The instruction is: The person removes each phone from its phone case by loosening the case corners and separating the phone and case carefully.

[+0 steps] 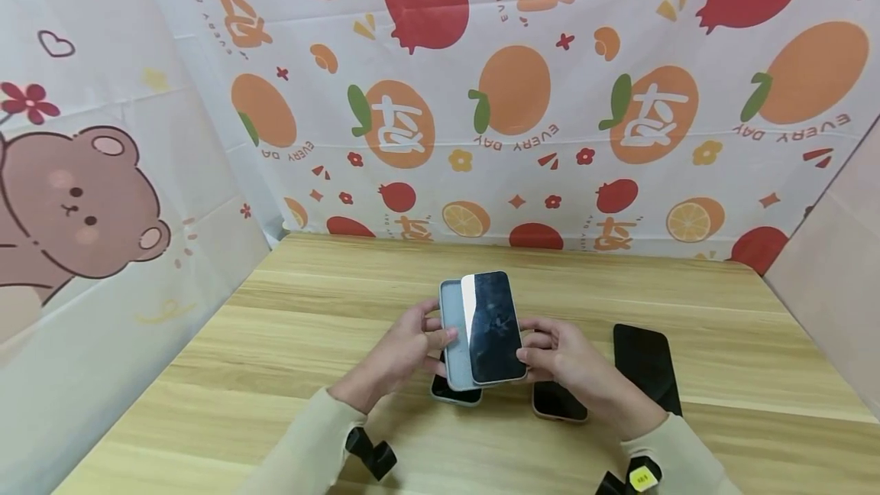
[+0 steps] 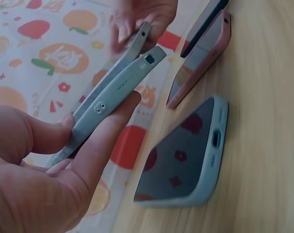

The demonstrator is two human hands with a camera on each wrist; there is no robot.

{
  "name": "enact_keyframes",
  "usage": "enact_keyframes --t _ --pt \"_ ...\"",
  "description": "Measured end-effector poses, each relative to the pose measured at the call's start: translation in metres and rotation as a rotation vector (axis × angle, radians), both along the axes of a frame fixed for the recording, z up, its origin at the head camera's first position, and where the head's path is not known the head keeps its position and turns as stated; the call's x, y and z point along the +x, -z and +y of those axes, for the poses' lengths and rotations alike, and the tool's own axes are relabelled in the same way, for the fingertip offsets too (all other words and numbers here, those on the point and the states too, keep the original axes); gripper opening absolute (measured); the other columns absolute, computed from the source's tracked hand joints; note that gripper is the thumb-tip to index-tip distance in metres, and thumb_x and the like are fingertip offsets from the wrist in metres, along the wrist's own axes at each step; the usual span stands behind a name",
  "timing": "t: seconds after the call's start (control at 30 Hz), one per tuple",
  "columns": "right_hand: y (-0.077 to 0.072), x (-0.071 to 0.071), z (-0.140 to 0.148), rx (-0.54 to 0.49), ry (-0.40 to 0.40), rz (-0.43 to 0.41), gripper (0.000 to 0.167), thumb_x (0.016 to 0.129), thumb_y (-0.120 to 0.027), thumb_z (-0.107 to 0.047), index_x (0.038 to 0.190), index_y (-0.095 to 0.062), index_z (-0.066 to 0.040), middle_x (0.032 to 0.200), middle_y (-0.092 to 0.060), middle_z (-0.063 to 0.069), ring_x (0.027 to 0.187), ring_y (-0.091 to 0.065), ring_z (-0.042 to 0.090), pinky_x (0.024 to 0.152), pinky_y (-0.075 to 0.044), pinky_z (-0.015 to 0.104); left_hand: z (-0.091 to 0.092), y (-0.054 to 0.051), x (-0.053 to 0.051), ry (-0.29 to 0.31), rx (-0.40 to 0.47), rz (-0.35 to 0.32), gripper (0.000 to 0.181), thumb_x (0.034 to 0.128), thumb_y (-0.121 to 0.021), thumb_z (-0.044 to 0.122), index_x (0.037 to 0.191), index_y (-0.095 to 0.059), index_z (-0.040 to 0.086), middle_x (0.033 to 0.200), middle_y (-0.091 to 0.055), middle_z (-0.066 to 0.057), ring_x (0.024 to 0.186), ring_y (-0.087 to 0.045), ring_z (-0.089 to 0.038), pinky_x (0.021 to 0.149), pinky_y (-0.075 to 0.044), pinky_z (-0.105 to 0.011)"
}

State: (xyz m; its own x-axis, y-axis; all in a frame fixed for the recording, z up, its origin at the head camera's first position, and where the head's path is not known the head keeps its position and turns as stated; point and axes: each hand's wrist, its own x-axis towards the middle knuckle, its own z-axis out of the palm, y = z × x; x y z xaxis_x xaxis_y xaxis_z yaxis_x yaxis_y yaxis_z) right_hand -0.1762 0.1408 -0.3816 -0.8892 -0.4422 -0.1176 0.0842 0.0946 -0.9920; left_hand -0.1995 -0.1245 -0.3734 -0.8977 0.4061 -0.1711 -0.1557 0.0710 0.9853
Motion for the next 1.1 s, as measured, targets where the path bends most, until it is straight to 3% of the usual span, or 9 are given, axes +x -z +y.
enact_keyframes --t 0.23,0.57,0.8,1.1 --pt "0.0 -0.007 0.006 -0.028 0.026 -0.035 0.059 0.098 -0.059 -0.009 0.147 -0.031 0.009 0.099 -0.06 0.004 0.088 -0.06 0.014 0.082 -0.059 0.032 -0.012 0.002 -0.003 -0.067 -0.062 0.023 0.056 0.1026 -0.05 0.007 0.153 -0.026 0.005 0.129 -0.06 -0.025 0.1 -0.068 -0.026 0.07 -0.061 -0.04" --pt "0.001 -0.019 0.011 -0.032 0.057 -0.053 0.054 0.101 -0.053 -0.008 0.147 -0.032 0.008 0.123 -0.066 0.018 0.095 -0.068 0.017 0.083 -0.059 0.029 -0.03 0.004 -0.005 -0.107 -0.1 0.04 0.053 0.1037 -0.048 0.007 0.152 -0.028 0.004 0.129 -0.061 -0.024 0.102 -0.068 -0.026 0.071 -0.061 -0.04" --pt "0.0 -0.03 0.013 -0.046 0.062 -0.039 0.05 0.101 -0.051 -0.006 0.145 -0.034 0.009 0.121 -0.067 0.019 0.096 -0.069 0.017 0.085 -0.059 0.032 -0.046 0.008 -0.007 -0.171 -0.145 0.041 0.052 0.1042 -0.048 0.009 0.152 -0.028 0.001 0.131 -0.06 -0.025 0.103 -0.069 -0.027 0.074 -0.061 -0.042" --pt "0.002 -0.052 0.013 -0.006 0.13 -0.063 0.054 0.101 -0.05 -0.006 0.149 -0.029 0.009 0.131 -0.061 0.027 0.099 -0.07 0.018 0.088 -0.058 0.033 -0.071 0.013 -0.001 -0.237 -0.213 0.058 0.05 0.1042 -0.047 0.009 0.15 -0.032 -0.001 0.127 -0.061 -0.028 0.095 -0.07 -0.027 0.076 -0.061 -0.044"
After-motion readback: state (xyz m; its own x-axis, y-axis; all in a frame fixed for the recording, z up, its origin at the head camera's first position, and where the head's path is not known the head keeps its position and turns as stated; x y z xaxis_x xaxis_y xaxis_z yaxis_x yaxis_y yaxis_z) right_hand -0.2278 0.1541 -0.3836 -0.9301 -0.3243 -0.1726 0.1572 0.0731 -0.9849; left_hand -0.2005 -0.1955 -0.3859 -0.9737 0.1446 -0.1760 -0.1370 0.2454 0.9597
